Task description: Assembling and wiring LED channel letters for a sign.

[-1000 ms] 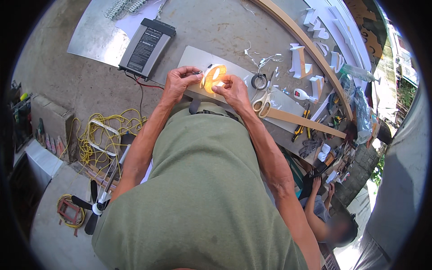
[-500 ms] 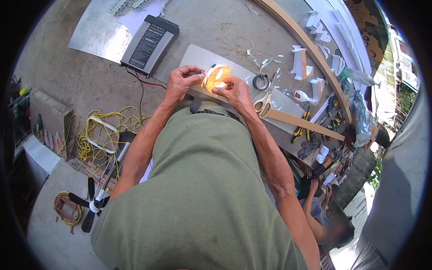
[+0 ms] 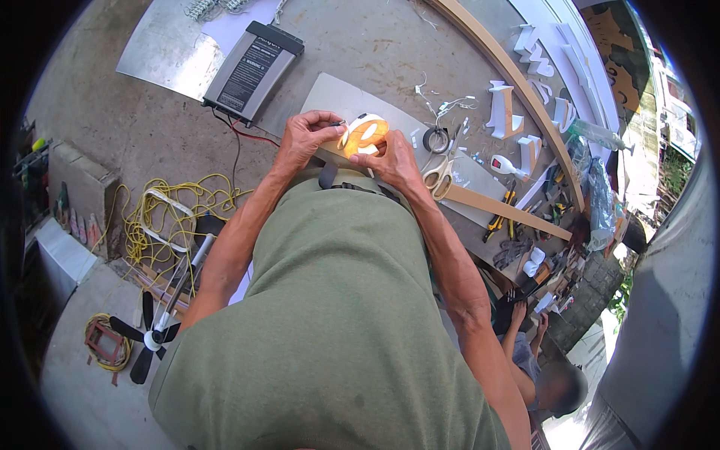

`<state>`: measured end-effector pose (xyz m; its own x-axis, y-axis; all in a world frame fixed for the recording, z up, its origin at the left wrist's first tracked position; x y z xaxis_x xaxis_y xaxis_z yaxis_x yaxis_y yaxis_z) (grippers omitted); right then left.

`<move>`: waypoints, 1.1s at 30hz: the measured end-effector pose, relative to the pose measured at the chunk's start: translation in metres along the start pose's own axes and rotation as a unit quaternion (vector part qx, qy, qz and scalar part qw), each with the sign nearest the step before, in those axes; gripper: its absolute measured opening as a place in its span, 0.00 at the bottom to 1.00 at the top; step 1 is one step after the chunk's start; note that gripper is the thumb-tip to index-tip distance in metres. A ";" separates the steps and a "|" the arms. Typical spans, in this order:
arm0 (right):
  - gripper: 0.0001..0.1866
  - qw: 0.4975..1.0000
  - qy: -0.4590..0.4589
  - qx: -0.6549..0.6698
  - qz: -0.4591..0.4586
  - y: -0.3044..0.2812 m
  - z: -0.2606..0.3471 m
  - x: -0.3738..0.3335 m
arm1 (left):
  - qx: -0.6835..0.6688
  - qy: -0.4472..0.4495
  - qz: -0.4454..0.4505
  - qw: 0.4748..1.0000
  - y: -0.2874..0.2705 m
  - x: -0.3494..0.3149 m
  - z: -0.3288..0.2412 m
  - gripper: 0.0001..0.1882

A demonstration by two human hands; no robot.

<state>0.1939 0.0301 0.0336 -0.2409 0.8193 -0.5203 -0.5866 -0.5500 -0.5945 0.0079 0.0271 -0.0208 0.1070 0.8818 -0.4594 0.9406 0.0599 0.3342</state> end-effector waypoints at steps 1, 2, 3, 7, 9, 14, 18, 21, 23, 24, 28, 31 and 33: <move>0.30 1.000 -0.008 0.000 -0.015 -0.001 0.000 -0.001 | -0.001 0.001 0.005 1.000 0.001 -0.001 -0.001 0.14; 0.30 1.000 -0.008 0.000 -0.016 0.002 -0.003 -0.002 | -0.001 0.001 0.006 1.000 0.001 -0.001 -0.002 0.14; 0.31 0.999 0.004 -0.003 -0.036 0.002 -0.009 -0.003 | 0.002 0.000 0.008 1.000 0.001 -0.001 -0.002 0.14; 0.35 0.998 0.033 0.039 -0.043 0.006 -0.020 -0.002 | -0.005 -0.005 0.013 1.000 -0.001 0.000 0.001 0.14; 0.36 0.996 0.035 0.063 -0.048 0.008 -0.021 -0.004 | -0.018 0.002 0.014 1.000 -0.002 0.001 0.004 0.14; 0.41 0.976 0.009 0.208 -0.060 0.011 -0.024 -0.002 | -0.033 0.009 0.023 0.999 -0.002 -0.001 0.002 0.14; 0.41 0.949 0.000 0.316 -0.008 0.010 -0.018 -0.002 | -0.060 0.011 0.043 0.997 0.000 0.001 0.003 0.13; 0.40 0.927 -0.021 0.375 0.015 0.004 -0.013 0.000 | -0.101 0.006 0.055 0.993 0.003 -0.001 0.000 0.12; 0.40 0.922 -0.013 0.384 0.051 0.002 -0.008 -0.001 | -0.122 0.005 0.055 0.991 0.004 -0.003 -0.003 0.12; 0.41 0.923 -0.025 0.381 0.041 -0.002 -0.004 -0.002 | -0.147 0.011 0.057 0.987 0.005 -0.004 -0.005 0.12; 0.42 0.929 -0.040 0.365 0.037 -0.015 0.005 -0.001 | -0.178 0.029 0.062 0.982 0.006 -0.003 -0.010 0.12; 0.44 0.927 -0.042 0.370 0.040 -0.018 0.003 0.000 | -0.226 0.028 0.074 0.971 0.008 -0.003 -0.012 0.11; 0.45 0.926 -0.040 0.372 0.043 -0.018 0.001 0.000 | -0.226 0.025 0.074 0.971 0.007 -0.003 -0.013 0.11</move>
<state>0.2032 0.0404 0.0447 -0.3510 0.8029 -0.4818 -0.9258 -0.3746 0.0503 0.0097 0.0311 -0.0066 0.2037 0.9176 -0.3414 0.6776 0.1195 0.7257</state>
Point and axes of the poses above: each hand's wrist, its own x-axis towards the middle knuckle, its own y-axis out of the palm, z = x × y, the point moved 7 cm from there along x, towards the middle knuckle, and after that the axes turned 8 degrees about -x, right-handed, at the moved point
